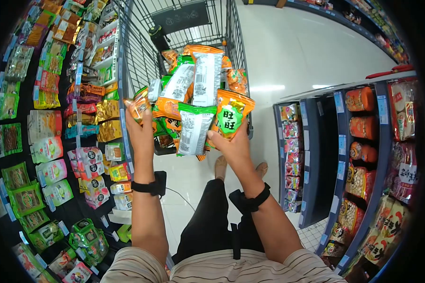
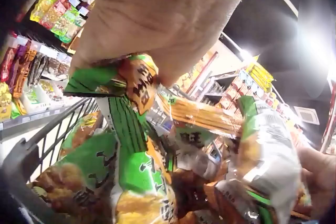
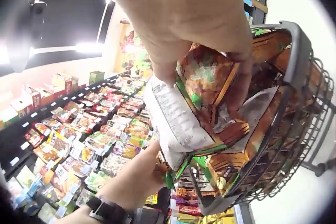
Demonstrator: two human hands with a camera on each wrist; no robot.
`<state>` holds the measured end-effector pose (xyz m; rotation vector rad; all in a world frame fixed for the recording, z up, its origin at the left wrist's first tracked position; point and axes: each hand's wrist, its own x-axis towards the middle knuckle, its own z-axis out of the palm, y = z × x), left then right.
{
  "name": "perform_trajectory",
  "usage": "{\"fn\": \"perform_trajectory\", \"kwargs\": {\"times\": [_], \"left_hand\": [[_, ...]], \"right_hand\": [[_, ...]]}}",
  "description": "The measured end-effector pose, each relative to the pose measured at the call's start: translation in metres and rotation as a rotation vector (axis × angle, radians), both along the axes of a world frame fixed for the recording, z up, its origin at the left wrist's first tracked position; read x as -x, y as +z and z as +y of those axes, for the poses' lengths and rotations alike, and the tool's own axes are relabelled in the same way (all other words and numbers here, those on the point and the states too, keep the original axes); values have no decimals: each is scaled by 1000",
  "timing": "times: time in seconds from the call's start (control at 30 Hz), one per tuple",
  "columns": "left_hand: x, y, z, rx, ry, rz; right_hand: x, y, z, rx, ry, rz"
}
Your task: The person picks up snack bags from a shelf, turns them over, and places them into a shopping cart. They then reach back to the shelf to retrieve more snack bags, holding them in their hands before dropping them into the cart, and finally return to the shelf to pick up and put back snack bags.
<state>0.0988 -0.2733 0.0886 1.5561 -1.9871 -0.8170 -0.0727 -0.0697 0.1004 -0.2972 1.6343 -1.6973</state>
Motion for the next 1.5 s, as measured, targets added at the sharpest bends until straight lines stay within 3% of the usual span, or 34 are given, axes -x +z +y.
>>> {"fn": "perform_trajectory", "kwargs": {"times": [0.1, 0.17, 0.3, 0.47, 0.73, 1.2, 1.33, 1.43, 1.5], "left_hand": [[-5, 4, 25, -57, -45, 331], [-8, -7, 44, 50, -52, 255], [4, -16, 46, 83, 63, 227], [28, -38, 45, 200, 207, 201], [40, -31, 25, 298, 177, 48], [15, -36, 35, 243, 178, 179], [21, -48, 44, 221, 246, 215], [43, -46, 56, 239, 230, 204], [45, -42, 57, 206, 234, 190]], "right_hand": [[2, -8, 1, -146, -28, 123], [0, -2, 0, -157, -18, 158], [-9, 13, 1, 97, -137, 48], [-17, -3, -6, -78, -110, 315], [26, -5, -20, -256, -69, 835], [5, -14, 28, -330, 12, 760], [-5, -22, 26, -317, -14, 583], [-15, -35, 14, -367, -36, 734], [-12, -35, 13, -360, -35, 704]]}}
